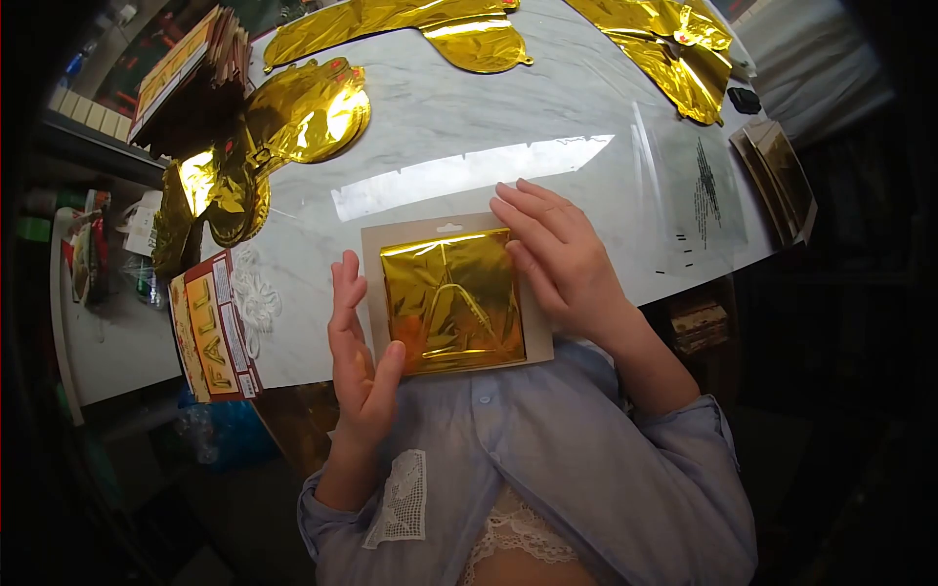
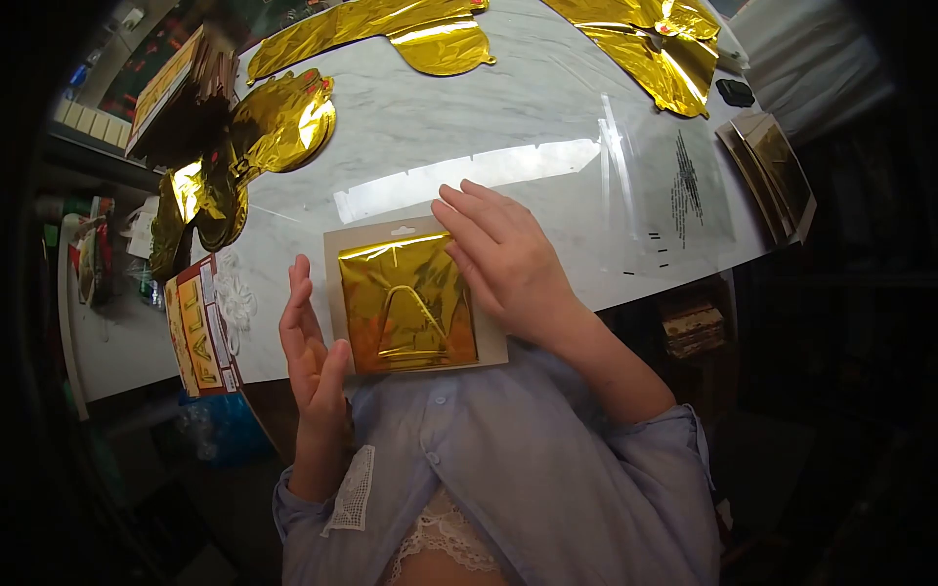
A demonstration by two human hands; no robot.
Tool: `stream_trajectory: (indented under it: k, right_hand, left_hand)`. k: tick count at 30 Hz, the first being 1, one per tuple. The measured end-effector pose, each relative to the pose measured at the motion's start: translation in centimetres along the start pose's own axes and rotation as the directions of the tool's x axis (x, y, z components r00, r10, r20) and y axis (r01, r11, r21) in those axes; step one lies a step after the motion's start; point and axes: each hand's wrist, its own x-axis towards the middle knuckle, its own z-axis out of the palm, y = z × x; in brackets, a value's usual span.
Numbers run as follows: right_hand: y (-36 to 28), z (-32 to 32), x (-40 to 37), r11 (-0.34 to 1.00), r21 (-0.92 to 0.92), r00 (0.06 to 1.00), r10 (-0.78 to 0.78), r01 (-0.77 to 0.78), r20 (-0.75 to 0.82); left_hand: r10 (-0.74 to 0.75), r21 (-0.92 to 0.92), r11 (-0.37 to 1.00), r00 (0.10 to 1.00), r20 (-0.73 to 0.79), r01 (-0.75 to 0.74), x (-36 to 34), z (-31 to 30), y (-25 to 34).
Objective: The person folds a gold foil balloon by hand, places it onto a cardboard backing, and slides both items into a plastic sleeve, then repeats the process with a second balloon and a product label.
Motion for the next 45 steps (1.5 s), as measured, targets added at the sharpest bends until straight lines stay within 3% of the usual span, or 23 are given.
stream_trajectory:
  k: [1, 2, 5, 9, 11, 12, 14, 18, 21, 23, 24, 26, 29, 31, 32, 33, 34, 35, 38, 40, 42, 43, 45]
  right_hand:
    - [-0.1, -0.2, -0.3, 1.000, 0.001, 1.000, 0.000, 0.000, 0.000]
    - [-0.3, -0.4, -0.6, 1.000, -0.004, 1.000, 0.007, -0.007, 0.004]
    - [-0.6, -0.8, -1.3, 0.999, -0.011, 0.999, 0.036, -0.036, -0.010]
    - [0.2, -1.8, -1.9, 0.992, 0.002, 0.986, 0.126, -0.127, -0.109]
    - [0.5, -2.2, -2.4, 0.977, 0.031, 0.970, 0.212, -0.210, -0.118]
    - [0.7, -2.4, -2.6, 0.956, 0.064, 0.949, 0.291, -0.285, -0.122]
    - [1.0, -2.2, -2.8, 0.946, 0.105, 0.944, 0.317, -0.307, -0.094]
    - [0.3, -0.7, -1.5, 0.951, 0.173, 0.967, 0.250, -0.256, 0.056]
    - [0.3, 0.2, -0.5, 0.959, 0.152, 0.967, 0.223, -0.240, 0.120]
    - [0.3, 0.3, 0.1, 0.964, 0.127, 0.966, 0.215, -0.234, 0.146]
    - [0.2, 0.2, 0.4, 0.960, 0.121, 0.957, 0.230, -0.253, 0.174]
    - [0.1, -0.1, 0.8, 0.955, 0.113, 0.948, 0.247, -0.273, 0.201]
    - [0.1, -0.5, 1.3, 0.952, 0.147, 0.944, 0.230, -0.269, 0.237]
    - [0.0, -1.1, 1.8, 0.765, 0.365, 0.814, 0.339, -0.531, 0.472]
    - [0.2, -1.1, 1.8, 0.765, 0.365, 0.814, 0.340, -0.531, 0.472]
    - [0.4, -1.0, 1.7, 0.655, 0.501, 0.807, 0.314, -0.565, 0.500]
    - [0.5, -0.9, 1.6, 0.523, 0.618, 0.804, 0.282, -0.587, 0.524]
    - [0.4, -1.2, 1.8, 0.524, 0.617, 0.803, 0.282, -0.587, 0.525]
    - [-1.0, -3.3, 3.2, 0.520, 0.649, 0.827, 0.259, -0.555, 0.500]
    - [-1.9, -5.1, 4.4, 0.716, 0.672, 0.978, 0.075, -0.189, 0.196]
    - [-2.4, -6.1, 4.7, 0.731, 0.669, 0.989, 0.055, -0.134, 0.138]
    - [-2.2, -6.3, 4.7, 0.782, 0.618, 0.995, -0.098, 0.075, 0.003]
    - [-1.7, -6.3, 5.0, 0.812, 0.393, 0.902, -0.384, 0.432, -0.197]
  left_hand:
    - [0.030, 0.358, 0.931, 0.990, 0.138, -0.078, 0.6, -0.4, 1.1]
    - [0.007, 0.652, 0.733, 0.962, 0.274, -0.191, 1.0, -0.6, 1.7]
    - [-0.032, 0.718, 0.672, 0.962, 0.271, -0.180, 1.7, 0.0, 1.3]
    - [0.034, 0.727, 0.661, 0.976, 0.216, -0.184, 1.8, -0.6, 1.0]
    - [-0.047, 0.619, 0.784, 0.999, -0.009, 0.042, 1.3, -1.0, 1.1]
    - [-0.047, 0.620, 0.783, 0.999, -0.009, 0.042, 1.2, -1.2, 1.0]
    - [-0.226, 0.417, 0.864, 0.958, -0.177, 0.281, 0.9, -1.6, 0.6]
    - [-0.295, 0.308, 0.889, 0.938, -0.183, 0.339, 2.0, -1.6, 0.2]
    - [-0.276, 0.398, 0.867, 0.954, -0.116, 0.299, 4.1, -1.7, 0.4]
    - [-0.270, 0.659, 0.733, 0.962, 0.052, 0.170, 5.5, -1.6, 1.1]
    - [-0.269, 0.659, 0.733, 0.962, 0.053, 0.169, 5.8, -1.6, 0.8]
    - [-0.170, 0.761, 0.649, 0.971, 0.167, -0.017, 6.4, -1.6, 0.2]
    - [-0.273, 0.741, 0.670, 0.940, 0.207, 0.031, 7.1, -1.4, 0.4]
    - [-0.278, 0.730, 0.682, 0.940, 0.200, 0.046, 7.5, -1.4, 0.7]
    - [-0.284, 0.719, 0.692, 0.940, 0.190, 0.064, 7.7, -1.4, 1.0]
    - [-0.284, 0.719, 0.692, 0.940, 0.190, 0.064, 8.0, -1.4, 1.3]
    - [-0.283, 0.610, 0.783, 0.943, 0.177, 0.120, 8.3, -1.5, 1.8]
    - [-0.283, 0.487, 0.856, 0.945, 0.163, 0.172, 8.6, -1.5, 2.4]
    - [-0.228, 0.337, 0.926, 0.963, 0.141, 0.170, 8.9, -1.2, 6.2]
    - [-0.099, 0.332, 0.939, 0.995, 0.021, 0.087, 8.7, -0.5, 8.7]
    - [0.297, 0.444, 0.847, 0.953, 0.060, -0.292, 8.5, -0.4, 9.2]
    - [0.440, 0.486, 0.749, 0.886, 0.144, -0.451, 8.4, -0.4, 9.1]
    - [0.524, 0.564, 0.609, 0.816, 0.243, -0.558, 7.3, -0.6, 8.9]
